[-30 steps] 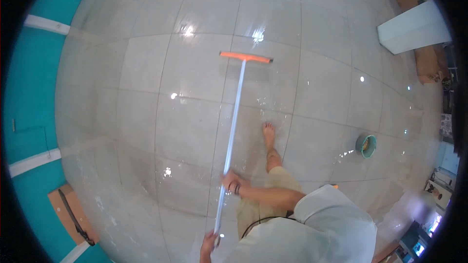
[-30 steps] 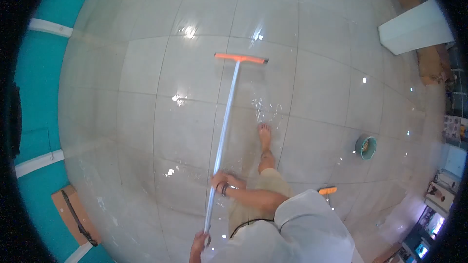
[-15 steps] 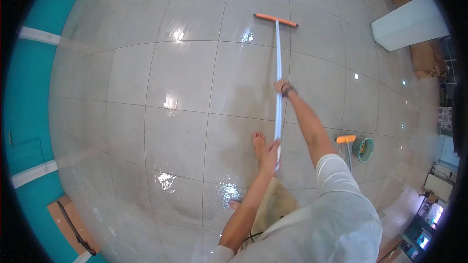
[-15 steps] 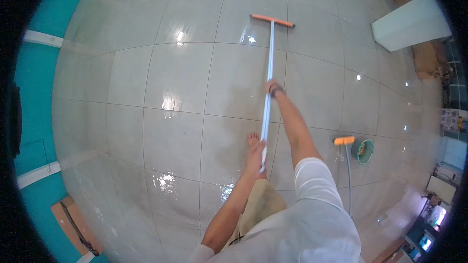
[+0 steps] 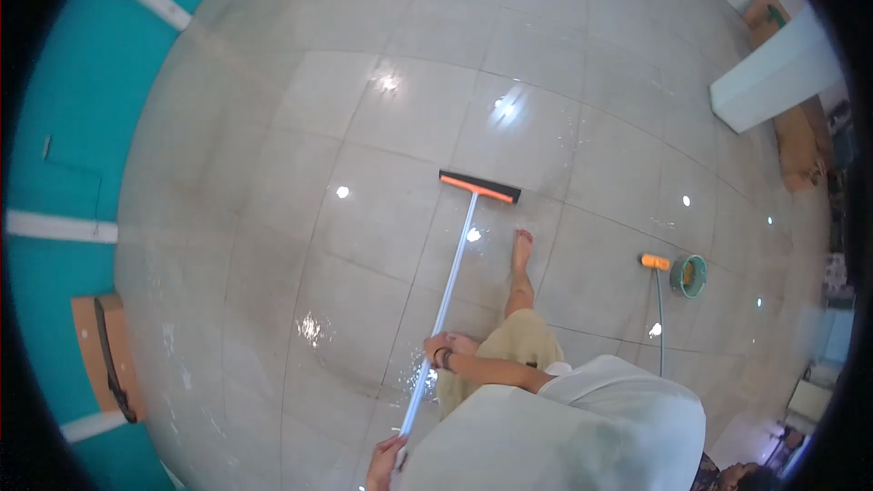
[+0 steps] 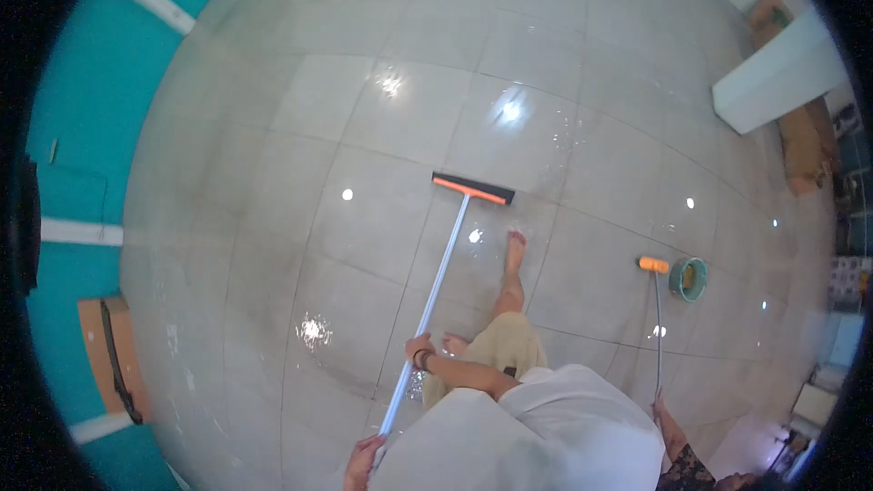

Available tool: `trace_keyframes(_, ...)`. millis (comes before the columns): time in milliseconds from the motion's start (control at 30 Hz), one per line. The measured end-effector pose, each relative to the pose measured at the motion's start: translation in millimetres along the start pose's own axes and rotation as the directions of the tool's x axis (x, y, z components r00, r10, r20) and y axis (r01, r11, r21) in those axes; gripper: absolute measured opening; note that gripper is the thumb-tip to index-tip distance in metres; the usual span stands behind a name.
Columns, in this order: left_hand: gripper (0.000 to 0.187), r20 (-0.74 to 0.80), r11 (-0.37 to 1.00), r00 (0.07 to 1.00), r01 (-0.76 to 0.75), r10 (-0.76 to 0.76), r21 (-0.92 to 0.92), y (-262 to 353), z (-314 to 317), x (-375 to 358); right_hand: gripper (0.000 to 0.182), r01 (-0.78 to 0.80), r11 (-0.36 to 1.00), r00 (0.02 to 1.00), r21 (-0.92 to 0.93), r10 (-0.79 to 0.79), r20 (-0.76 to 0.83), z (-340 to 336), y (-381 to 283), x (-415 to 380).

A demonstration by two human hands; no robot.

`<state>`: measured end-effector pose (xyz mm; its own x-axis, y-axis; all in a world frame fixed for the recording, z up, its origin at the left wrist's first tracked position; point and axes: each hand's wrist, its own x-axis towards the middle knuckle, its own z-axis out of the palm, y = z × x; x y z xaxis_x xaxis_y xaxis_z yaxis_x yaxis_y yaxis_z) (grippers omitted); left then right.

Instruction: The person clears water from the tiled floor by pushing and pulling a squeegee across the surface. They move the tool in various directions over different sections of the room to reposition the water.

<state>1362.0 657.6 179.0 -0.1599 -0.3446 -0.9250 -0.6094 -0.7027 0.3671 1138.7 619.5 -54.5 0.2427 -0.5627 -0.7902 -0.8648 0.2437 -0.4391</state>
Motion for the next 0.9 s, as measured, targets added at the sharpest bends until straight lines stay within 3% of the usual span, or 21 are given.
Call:
trace_keyframes(33,0.029,-0.019,0.988,0.988,0.152,-0.153,-0.038,-12,-25,-34,0.035,-0.168,0.833,0.983,0.527,0.181,0.027,36,-44,10)
trace_keyframes(67,0.024,-0.058,0.994,0.992,0.11,-0.11,0.003,-19,-39,-65,0.035,-0.201,0.392,0.933,0.898,0.356,0.054,74,-87,22)
trace_keyframes(100,0.021,-0.101,0.997,0.993,0.07,-0.065,0.043,-27,-51,-94,0.031,-0.277,0.009,0.823,0.961,0.519,0.232,33,-126,-35)
trace_keyframes(167,0.021,-0.122,0.999,0.992,0.019,-0.015,0.03,-39,-80,-135,0.022,-0.314,0.023,0.764,0.949,0.599,0.239,25,-179,-53)
trace_keyframes(233,0.021,-0.134,0.999,0.991,-0.019,0.022,0.027,-63,-106,-158,0.02,-0.339,-0.025,0.865,0.94,0.386,0.322,33,-207,-57)
trace_keyframes(300,0.022,-0.167,0.988,0.985,0.06,-0.035,0.145,-85,-110,-164,0.021,-0.389,-0.079,0.901,0.918,0.171,0.397,41,-207,-58)
trace_keyframes(333,0.022,-0.173,0.991,0.984,0.056,-0.034,0.122,-91,-108,-163,0.021,-0.394,-0.056,0.901,0.917,0.175,0.398,41,-207,-56)
trace_keyframes(400,0.022,-0.197,0.987,0.98,0.065,-0.035,0.149,-66,-106,-174,0.021,-0.278,-0.103,0.948,0.955,0.13,0.29,34,-212,-47)
trace_keyframes(433,0.017,-0.198,0.998,0.98,0.008,0.004,0.062,-20,-88,-188,0.022,-0.274,-0.093,0.954,0.957,0.098,0.283,24,-209,-44)
trace_keyframes(467,0.017,-0.197,0.999,0.98,0.005,0.005,0.049,-13,-91,-177,0.022,-0.277,-0.082,0.953,0.957,0.103,0.284,11,-203,-41)
trace_keyframes(533,0.031,-0.178,0.999,0.984,0.026,-0.021,0.027,-3,-114,-149,0.025,-0.165,-0.094,0.975,0.982,0.138,0.177,-26,-199,-29)
trace_keyframes(600,0.032,-0.183,1.0,0.983,0.014,-0.013,0.001,29,-122,-129,0.027,-0.12,-0.107,0.985,0.987,0.107,0.132,-64,-183,-17)
trace_keyframes(667,0.033,-0.22,0.966,0.941,-0.251,0.258,0.056,61,-136,-108,0.024,-0.029,-0.206,0.994,0.978,0.094,0.049,-109,-172,-11)
trace_keyframes(700,0.033,-0.228,0.966,0.939,-0.254,0.257,0.041,88,-138,-104,0.024,-0.033,-0.19,0.994,0.981,0.091,0.052,-134,-164,-14)
trace_keyframes(767,0.034,-0.339,0.895,0.847,-0.301,0.41,0.33,150,-139,-93,0.019,0.02,-0.252,0.987,0.968,0.161,0.021,-192,-148,-15)
trace_keyframes(800,0.034,-0.351,0.899,0.843,-0.305,0.408,0.314,170,-138,-82,0.018,0.065,-0.305,0.979,0.95,0.206,-0.001,-209,-137,-10)
trace_keyframes(867,0.034,-0.582,0.771,0.561,-0.606,0.588,0.195,201,-136,-40,0.017,0.19,-0.391,0.939,0.901,0.339,-0.051,-248,-111,6)
trace_keyframes(900,0.034,-0.596,0.772,0.555,-0.608,0.58,0.185,212,-134,-22,0.016,0.272,-0.423,0.902,0.864,0.424,-0.076,-270,-96,18)
